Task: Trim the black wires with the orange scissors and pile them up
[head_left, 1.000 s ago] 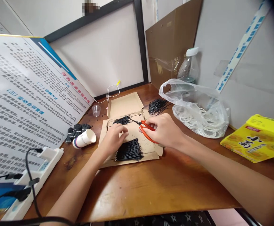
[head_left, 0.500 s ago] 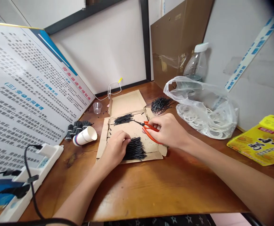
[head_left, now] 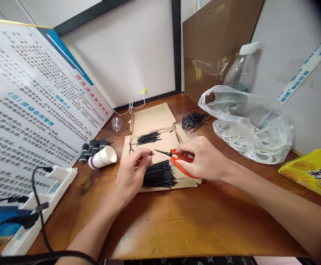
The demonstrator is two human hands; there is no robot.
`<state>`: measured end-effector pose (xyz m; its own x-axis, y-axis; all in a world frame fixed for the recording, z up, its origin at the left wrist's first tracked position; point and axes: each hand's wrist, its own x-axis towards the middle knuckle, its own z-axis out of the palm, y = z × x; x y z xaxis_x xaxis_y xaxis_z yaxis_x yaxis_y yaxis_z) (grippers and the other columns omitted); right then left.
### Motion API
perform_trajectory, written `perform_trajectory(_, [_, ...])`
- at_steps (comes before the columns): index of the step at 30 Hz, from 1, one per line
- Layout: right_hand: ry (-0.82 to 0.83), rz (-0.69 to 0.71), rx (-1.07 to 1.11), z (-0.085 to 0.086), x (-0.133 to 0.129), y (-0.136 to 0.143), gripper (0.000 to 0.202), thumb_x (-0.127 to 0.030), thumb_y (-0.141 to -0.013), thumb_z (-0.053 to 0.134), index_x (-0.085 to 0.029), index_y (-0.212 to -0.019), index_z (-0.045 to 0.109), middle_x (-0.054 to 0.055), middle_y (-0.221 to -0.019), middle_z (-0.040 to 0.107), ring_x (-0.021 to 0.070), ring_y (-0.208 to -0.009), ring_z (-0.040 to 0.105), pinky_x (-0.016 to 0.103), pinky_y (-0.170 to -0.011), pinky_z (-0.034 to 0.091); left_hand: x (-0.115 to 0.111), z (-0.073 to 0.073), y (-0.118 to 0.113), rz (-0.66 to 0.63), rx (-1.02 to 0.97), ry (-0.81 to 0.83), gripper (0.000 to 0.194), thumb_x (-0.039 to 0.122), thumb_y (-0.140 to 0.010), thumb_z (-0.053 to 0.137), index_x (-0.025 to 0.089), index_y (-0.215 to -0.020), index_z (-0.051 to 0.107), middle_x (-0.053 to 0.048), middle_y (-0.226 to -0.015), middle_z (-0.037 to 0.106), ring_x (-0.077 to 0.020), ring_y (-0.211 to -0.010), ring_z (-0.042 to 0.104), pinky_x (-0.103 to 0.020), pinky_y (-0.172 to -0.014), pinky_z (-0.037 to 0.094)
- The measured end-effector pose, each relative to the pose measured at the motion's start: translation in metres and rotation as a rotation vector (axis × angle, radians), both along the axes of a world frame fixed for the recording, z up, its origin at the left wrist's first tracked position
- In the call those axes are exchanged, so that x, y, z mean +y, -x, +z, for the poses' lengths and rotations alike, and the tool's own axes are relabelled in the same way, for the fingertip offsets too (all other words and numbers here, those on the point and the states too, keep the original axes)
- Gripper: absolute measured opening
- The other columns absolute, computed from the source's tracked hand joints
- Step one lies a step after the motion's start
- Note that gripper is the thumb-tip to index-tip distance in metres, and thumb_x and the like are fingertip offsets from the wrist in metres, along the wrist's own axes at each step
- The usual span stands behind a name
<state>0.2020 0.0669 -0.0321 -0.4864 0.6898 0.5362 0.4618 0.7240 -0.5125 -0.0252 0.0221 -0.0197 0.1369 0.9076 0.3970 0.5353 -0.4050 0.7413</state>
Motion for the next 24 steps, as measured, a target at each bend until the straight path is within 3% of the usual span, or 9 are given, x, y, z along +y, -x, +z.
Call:
perform_trajectory(6, [-0.083, 0.036, 0.006, 0.0003, -0.0017, 0.0007, 0.034, -0.03, -0.087, 0.056, -0.018, -0.055, 0.051, -0.005, -0.047, 0.039, 0.008, -0.047, 0.025, 0.026, -0.051, 0.024, -0.0008, -0.0061, 0.0018, -0.043, -0.046, 0.056, 0.014, 0.027, -0.098, 0.055, 0.019, -0.096, 0.066, -0.002, -0.078, 0.066, -0.0089, -0.051, 0.053, -0.019, -0.045, 0.044])
perform_trajectory(14, [-0.066, 0.038, -0.009, -0.0005, -0.0013, -0.0001, 0.028, -0.031, -0.085, 0.057, -0.016, -0.063, 0.064, -0.002, -0.048, 0.051, 0.0081, -0.045, 0.034, 0.027, -0.051, 0.026, -0.0022, -0.004, -0.0008, -0.063, -0.053, 0.063, 0.014, 0.024, -0.099, 0.052, 0.019, -0.094, 0.064, -0.002, -0.079, 0.067, -0.0065, -0.046, 0.054, -0.019, -0.043, 0.043])
perform_trajectory(24, [-0.097, 0.044, -0.033, -0.0012, -0.0034, 0.0005, 0.028, -0.028, -0.085, 0.057, -0.013, -0.063, 0.067, 0.002, -0.052, 0.061, 0.009, -0.048, 0.042, 0.027, -0.053, 0.027, -0.0027, -0.0049, -0.0014, -0.087, -0.034, 0.081, 0.02, 0.025, -0.1, 0.047, 0.017, -0.089, 0.061, 0.001, -0.064, 0.06, -0.0061, -0.037, 0.049, -0.018, -0.037, 0.04])
